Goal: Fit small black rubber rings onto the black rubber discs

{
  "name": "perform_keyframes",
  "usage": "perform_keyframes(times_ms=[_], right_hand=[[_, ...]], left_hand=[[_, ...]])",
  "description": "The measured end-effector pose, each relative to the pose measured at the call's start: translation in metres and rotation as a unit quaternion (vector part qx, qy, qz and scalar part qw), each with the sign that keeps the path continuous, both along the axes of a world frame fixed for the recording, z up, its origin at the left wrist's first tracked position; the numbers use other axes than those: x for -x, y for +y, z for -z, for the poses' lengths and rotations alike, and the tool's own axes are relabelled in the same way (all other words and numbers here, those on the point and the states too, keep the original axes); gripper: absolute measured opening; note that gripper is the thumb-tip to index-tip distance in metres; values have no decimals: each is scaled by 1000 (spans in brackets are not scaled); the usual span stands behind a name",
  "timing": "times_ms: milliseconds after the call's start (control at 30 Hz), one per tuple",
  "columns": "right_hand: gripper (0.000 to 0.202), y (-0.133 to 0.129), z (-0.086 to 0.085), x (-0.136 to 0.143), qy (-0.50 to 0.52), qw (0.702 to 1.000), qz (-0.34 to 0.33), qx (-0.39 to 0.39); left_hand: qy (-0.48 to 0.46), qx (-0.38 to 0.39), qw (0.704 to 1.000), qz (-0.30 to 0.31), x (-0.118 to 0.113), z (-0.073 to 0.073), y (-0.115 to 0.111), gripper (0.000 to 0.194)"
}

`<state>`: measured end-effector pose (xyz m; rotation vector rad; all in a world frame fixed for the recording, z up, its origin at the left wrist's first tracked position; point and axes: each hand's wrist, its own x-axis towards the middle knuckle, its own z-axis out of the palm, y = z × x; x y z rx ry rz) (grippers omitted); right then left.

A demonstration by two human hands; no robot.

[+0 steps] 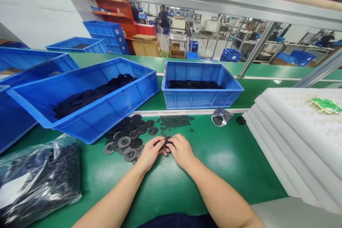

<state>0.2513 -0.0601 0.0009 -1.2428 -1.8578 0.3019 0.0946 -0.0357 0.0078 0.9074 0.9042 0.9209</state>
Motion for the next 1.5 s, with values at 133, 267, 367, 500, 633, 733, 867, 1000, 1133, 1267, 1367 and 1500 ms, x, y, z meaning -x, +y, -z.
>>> perform_keyframes(times_ms=[133, 267, 367, 500, 633, 733, 867, 1000, 1133, 1267, 1367, 1500], right_hand=[[13, -1, 0, -1, 4, 1000, -5, 9], [12, -4, -3, -2, 0, 1000, -11, 19], [14, -5, -4, -3, 15, 1000, 0, 25], [17, -6, -5, -4, 25, 1000, 1, 14], [19, -6, -3, 0, 17, 1000, -23, 6], [19, -5, -2, 1, 15, 1000, -1, 15], [16, -4, -2, 2, 48, 998, 12, 32], [14, -5, -5, 3, 130, 988, 7, 79], [7, -3, -3, 3, 204, 963, 40, 171], [15, 1, 2, 0, 270, 922, 44, 273], [16, 1, 5, -2, 276, 916, 47, 287], [14, 0, 6, -2, 267, 915, 42, 301]], left_hand=[[-7, -2, 1000, 5, 1, -1, -1, 36], [-9, 2, 1000, 2, 1, -1, 0, 35], [-12, 14, 1000, -3, 1, 0, 1, 36], [-9, 23, 1000, -6, 0, 0, 1, 37], [-3, 15, 1000, 7, 0, 1, -1, 37], [-7, 7, 1000, 17, 1, 1, -2, 38], [6, -9, 1000, 22, 1, 0, -2, 38], [33, -26, 999, 19, 1, 0, -2, 37], [53, -29, 998, 24, 2, 0, -2, 36], [80, -48, 995, 37, 4, -2, -1, 34], [100, -64, 992, 48, 6, -3, 0, 31], [124, -89, 987, 58, 8, -1, 1, 29]])
